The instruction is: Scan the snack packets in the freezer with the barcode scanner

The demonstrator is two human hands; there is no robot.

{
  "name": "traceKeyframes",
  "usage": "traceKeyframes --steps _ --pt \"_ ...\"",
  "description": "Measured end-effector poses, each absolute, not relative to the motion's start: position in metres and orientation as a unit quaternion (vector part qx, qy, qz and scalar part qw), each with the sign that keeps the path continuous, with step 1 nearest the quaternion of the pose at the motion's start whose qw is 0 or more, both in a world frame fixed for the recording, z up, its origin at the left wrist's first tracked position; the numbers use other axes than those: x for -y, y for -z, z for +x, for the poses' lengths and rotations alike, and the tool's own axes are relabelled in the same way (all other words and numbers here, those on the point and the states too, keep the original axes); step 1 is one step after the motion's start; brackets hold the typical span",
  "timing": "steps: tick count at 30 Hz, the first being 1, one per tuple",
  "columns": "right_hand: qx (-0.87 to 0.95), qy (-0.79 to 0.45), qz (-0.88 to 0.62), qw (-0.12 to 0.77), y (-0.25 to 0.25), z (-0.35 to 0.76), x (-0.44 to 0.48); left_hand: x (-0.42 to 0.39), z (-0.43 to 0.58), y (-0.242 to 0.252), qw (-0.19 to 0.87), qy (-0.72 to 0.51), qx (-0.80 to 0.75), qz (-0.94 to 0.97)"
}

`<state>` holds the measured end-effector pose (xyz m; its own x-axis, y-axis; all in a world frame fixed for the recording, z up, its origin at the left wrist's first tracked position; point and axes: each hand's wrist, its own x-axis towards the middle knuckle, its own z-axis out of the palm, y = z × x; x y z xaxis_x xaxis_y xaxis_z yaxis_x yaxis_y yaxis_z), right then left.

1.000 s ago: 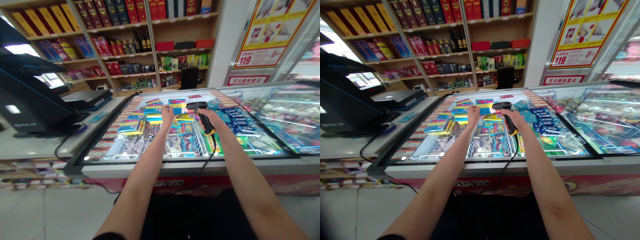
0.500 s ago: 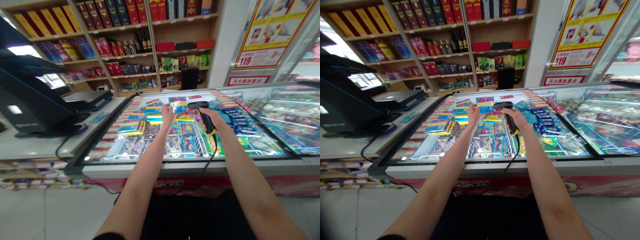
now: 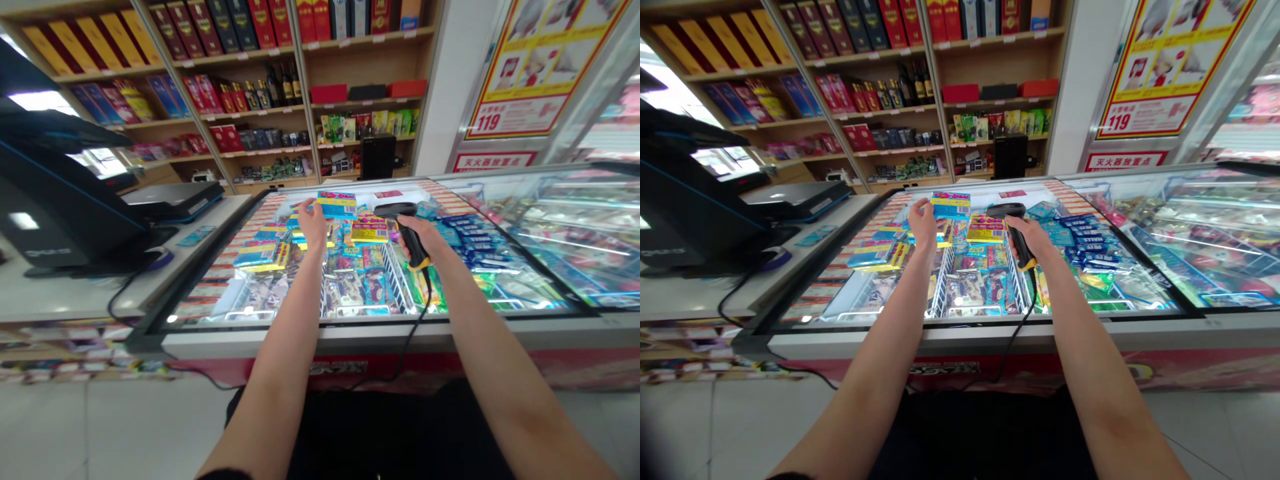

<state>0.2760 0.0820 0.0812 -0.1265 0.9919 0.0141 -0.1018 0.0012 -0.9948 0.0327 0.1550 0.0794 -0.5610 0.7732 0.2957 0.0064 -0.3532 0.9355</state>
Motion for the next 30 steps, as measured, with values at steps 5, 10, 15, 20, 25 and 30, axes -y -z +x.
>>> traceKeyframes --steps 5,10,15,20,25,30 --pt "0.504 -0.554 -0.440 0.496 -0.081 0.275 -0.083 -0.153 0.000 -0.090 0.177 -0.729 -0.556 0.358" --pt "0.494 -0.556 -0.447 0.497 -0.081 0.275 -0.083 -0.155 -0.021 -0.089 0.090 -0.699 -0.612 0.358" --pt "0.489 -0.560 -0.447 0.498 -0.080 0.274 -0.083 -0.150 -0.021 -0.083 0.030 -0.603 -0.692 0.396" --pt "0.488 -0.561 -0.445 0.499 -0.078 0.274 -0.084 -0.147 -0.019 -0.075 0.025 -0.545 -0.734 0.404" --pt "0.492 -0.565 -0.439 0.496 -0.076 0.276 -0.087 -0.151 -0.021 -0.073 0.071 -0.553 -0.724 0.405" --pt "0.485 -0.564 -0.446 0.498 -0.076 0.276 -0.088 -0.146 -0.014 -0.080 0.005 -0.588 -0.708 0.392"
